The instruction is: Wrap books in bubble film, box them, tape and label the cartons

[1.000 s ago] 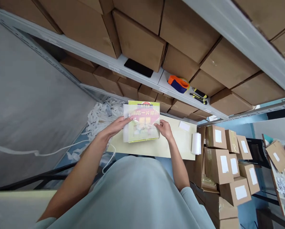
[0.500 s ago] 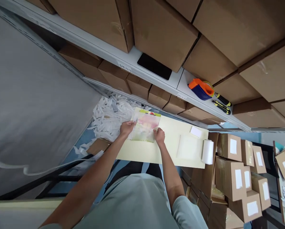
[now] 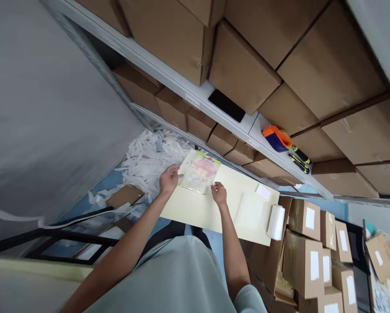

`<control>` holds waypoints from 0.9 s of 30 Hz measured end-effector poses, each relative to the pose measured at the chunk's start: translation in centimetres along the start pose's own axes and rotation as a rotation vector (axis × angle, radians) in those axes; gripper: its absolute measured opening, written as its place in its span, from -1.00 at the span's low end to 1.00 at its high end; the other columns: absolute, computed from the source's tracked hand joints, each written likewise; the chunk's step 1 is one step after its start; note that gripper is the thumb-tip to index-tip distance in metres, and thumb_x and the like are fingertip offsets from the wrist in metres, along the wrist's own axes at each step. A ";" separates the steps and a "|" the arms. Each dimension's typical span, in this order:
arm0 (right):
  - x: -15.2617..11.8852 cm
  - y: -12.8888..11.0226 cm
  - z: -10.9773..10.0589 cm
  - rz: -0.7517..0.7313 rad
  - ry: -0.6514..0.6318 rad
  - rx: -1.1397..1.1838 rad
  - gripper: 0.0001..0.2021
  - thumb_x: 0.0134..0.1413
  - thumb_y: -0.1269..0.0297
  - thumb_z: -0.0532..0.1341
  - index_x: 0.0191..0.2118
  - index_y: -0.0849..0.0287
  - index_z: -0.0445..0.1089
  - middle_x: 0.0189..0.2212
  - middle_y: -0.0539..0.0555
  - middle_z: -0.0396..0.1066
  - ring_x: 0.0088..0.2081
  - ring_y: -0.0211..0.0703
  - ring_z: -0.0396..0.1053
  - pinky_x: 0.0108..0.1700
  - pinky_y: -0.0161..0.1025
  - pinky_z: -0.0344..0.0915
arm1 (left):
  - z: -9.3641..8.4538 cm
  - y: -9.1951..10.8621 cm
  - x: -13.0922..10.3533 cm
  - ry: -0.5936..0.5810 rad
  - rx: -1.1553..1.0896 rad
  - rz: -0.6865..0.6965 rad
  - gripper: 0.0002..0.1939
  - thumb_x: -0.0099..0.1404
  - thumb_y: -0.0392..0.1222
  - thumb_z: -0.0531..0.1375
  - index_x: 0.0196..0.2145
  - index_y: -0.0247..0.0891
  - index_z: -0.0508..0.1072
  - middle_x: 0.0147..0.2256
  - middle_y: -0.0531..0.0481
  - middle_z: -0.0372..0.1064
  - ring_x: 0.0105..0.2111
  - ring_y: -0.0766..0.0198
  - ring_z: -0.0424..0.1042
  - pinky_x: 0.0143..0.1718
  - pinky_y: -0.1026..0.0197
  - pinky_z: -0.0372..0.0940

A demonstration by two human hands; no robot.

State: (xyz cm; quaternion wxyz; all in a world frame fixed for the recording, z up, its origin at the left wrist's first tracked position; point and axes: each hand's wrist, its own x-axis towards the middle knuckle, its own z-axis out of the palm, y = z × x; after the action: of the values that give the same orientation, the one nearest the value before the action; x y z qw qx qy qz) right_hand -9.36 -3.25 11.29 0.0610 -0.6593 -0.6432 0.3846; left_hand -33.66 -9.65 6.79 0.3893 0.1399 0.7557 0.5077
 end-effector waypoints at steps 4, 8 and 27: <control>-4.7 -0.7 -1.6 -0.237 -0.075 0.116 -0.60 0.33 0.01 0.29 0.10 0.16 0.57 0.09 0.33 0.67 0.13 0.13 0.64 0.15 0.02 0.56 | -3.1 1.8 -7.1 0.130 -0.275 0.042 -0.36 0.33 -0.25 0.14 0.35 -0.29 0.44 0.20 -0.31 0.57 -0.13 0.12 0.70 -0.06 0.12 0.57; -10.0 -2.1 -1.3 -0.476 -0.236 0.215 -0.45 0.34 -0.16 0.25 0.19 0.16 0.55 0.19 0.37 0.61 0.22 0.21 0.59 0.17 0.10 0.56 | -7.6 2.9 -15.3 0.291 -0.269 0.230 -0.44 0.24 -0.26 0.15 0.17 -0.25 0.62 0.22 -0.24 0.59 0.31 -0.06 0.51 0.46 -0.14 0.29; -43.7 -3.8 9.6 -0.988 -1.077 0.175 -0.55 0.36 -0.18 0.29 0.01 0.07 0.69 -0.03 0.23 0.73 -0.02 0.19 0.68 0.08 0.05 0.58 | -28.2 -10.5 -51.9 1.189 -0.388 0.238 -0.53 0.54 0.09 0.13 0.21 -0.20 0.57 0.29 -0.25 0.51 0.36 -0.03 0.44 0.47 -0.08 0.24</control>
State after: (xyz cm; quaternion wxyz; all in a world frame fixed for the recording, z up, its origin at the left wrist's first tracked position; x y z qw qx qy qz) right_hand -12.66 -45.71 25.56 -0.0448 -0.0051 -0.7730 0.6327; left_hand -18.15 -64.40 25.88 -0.1375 -0.1557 0.7164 0.6661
